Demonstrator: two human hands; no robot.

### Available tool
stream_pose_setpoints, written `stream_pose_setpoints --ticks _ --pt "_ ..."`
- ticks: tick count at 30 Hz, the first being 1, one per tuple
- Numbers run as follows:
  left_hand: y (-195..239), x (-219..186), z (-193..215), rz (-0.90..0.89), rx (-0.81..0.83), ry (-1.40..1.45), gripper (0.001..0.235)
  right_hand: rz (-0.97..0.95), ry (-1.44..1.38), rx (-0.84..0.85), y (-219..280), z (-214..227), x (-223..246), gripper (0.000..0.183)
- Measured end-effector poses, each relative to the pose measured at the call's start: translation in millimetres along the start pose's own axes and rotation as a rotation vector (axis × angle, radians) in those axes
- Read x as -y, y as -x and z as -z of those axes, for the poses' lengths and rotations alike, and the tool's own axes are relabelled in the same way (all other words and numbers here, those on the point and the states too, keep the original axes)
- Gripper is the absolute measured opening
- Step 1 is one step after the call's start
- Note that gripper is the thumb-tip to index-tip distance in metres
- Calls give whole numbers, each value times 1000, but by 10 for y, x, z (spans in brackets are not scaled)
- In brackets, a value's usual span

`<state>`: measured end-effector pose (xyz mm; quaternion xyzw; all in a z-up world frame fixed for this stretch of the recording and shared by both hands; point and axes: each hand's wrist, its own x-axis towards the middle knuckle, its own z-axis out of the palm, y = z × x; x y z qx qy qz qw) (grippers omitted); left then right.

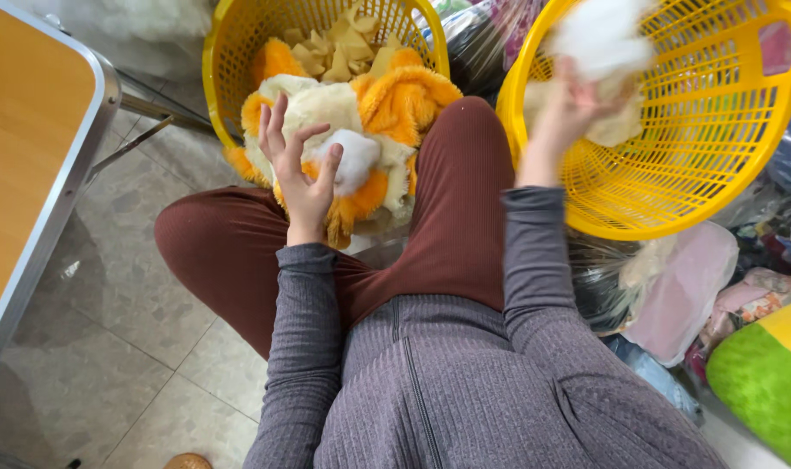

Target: The person sits on the floor and repeatedly takes handfuls of white cotton-like stuffing from a yellow basket, then inserts and presses the material into an orange and white plush toy held on their lap. The person continues to add and compress the stuffing throughout the clip.

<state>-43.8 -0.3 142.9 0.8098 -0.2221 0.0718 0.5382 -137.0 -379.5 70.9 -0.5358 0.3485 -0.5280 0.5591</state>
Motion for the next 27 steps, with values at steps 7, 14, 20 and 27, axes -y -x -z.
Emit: stream_pose_setpoints --ticks 7,14,20,27 --pt "26 298 -286 102 -91 -254 10 212 322 12 30 294 149 79" --pt "99 556 -279 277 10 -492 28 313 533 800 1222 -658 253 41" --pt "81 482 -219 325 214 -545 41 629 917 1148 1917 -846 -167 43" --pt "185 477 -422 11 298 -613 64 683 723 1093 1848 -765 -421 17"
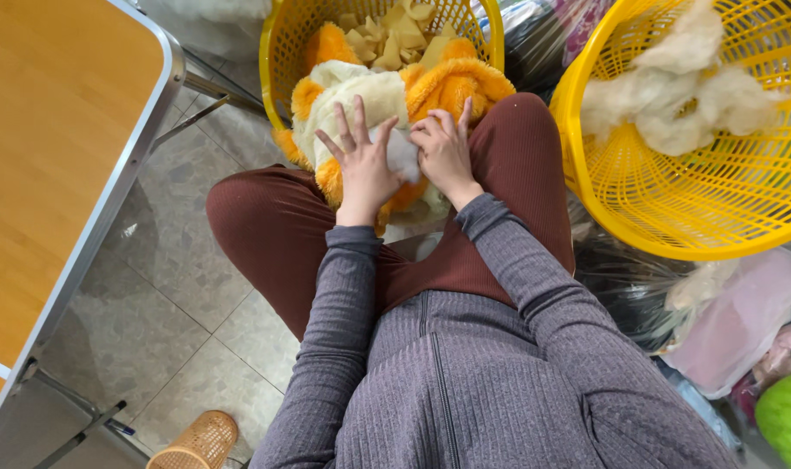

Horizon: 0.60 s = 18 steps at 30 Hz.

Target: The person sits on the floor and repeatedly takes handfuls of white cotton-like stuffing from a yellow basket, then inserts and presses the material into an orange and white plush toy held on their lap. The person continues to add and compress the stuffing throughout the clip.

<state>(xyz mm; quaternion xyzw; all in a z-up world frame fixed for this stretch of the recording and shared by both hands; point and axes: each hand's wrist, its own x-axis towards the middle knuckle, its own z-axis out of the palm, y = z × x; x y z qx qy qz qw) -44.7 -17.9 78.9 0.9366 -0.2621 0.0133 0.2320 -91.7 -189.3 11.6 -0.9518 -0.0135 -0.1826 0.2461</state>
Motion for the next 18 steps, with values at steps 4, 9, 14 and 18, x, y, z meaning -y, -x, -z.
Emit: stream_pose_setpoints --ticks 4,9,14,18 --pt "-47 75 -290 -38 -104 -251 24 -25 -63 28 -38 118 96 17" --pt "-49 110 -326 72 -106 -68 20 -120 -168 85 -84 155 165 33" --pt "-1 50 -156 181 -168 147 27 -121 -225 161 -125 56 -27 35" --pt "-10 -10 -76 171 -144 286 29 -40 -109 118 -144 -86 -115 24"
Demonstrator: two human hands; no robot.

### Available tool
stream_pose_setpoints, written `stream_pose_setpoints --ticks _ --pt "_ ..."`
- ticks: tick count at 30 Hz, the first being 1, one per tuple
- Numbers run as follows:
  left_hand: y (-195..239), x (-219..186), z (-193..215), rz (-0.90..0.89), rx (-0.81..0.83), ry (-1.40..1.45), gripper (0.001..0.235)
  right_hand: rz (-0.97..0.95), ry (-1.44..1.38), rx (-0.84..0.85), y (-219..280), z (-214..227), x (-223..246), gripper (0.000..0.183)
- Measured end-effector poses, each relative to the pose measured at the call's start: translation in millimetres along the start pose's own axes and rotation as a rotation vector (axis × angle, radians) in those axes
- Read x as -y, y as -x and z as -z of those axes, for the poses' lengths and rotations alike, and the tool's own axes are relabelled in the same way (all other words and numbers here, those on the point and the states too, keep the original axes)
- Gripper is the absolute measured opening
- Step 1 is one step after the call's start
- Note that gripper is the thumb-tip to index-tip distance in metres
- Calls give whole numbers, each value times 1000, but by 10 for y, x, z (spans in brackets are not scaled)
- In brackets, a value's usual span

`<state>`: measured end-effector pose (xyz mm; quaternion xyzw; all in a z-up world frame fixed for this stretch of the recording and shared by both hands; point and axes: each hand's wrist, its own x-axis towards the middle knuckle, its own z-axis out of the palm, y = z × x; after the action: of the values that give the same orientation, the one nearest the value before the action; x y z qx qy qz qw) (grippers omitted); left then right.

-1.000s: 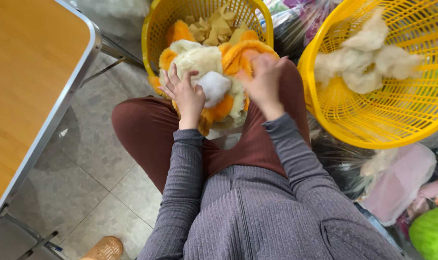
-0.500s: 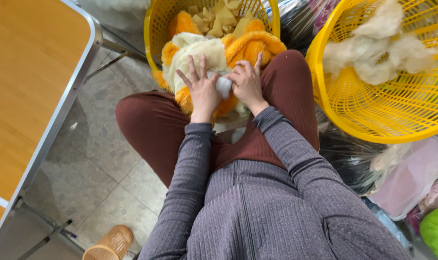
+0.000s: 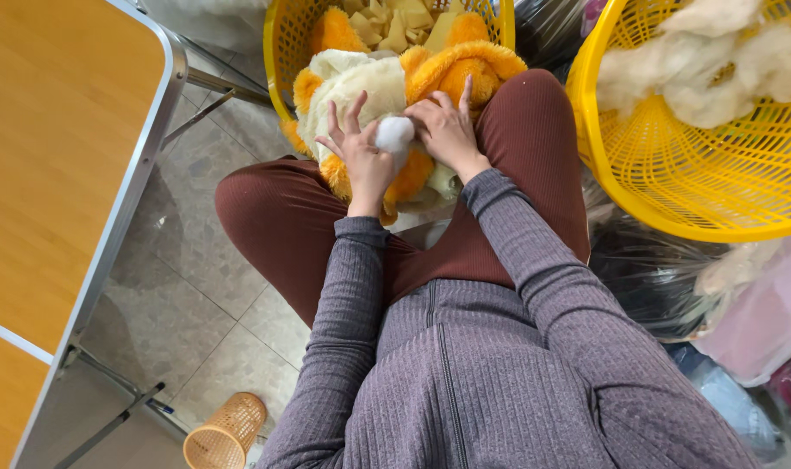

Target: The person sits on the floor and repeatedly takes handfuls of white cotton-like stuffing from a yellow basket, then inserts and presses the material into an orange and white plush toy held on their lap. The person continues to add and compress the stuffing throughout the clip.

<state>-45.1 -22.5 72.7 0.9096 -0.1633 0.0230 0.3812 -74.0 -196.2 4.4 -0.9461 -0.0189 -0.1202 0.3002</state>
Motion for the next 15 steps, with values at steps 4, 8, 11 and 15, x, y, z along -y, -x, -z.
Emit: stream_pose_setpoints --ticks 4,8,11,15 --pt "15 -100 55 -23 42 114 20 -7 37 -38 -22 -91 -67 12" --pt "42 -199 138 -72 50 293 28 -2 92 -152 -7 -141 -102 21" --pt "40 -268 189 -105 63 298 22 6 109 -193 -10 -148 -119 21" --pt "69 -312 209 -106 75 360 18 -19 132 -197 -7 -167 -144 20"
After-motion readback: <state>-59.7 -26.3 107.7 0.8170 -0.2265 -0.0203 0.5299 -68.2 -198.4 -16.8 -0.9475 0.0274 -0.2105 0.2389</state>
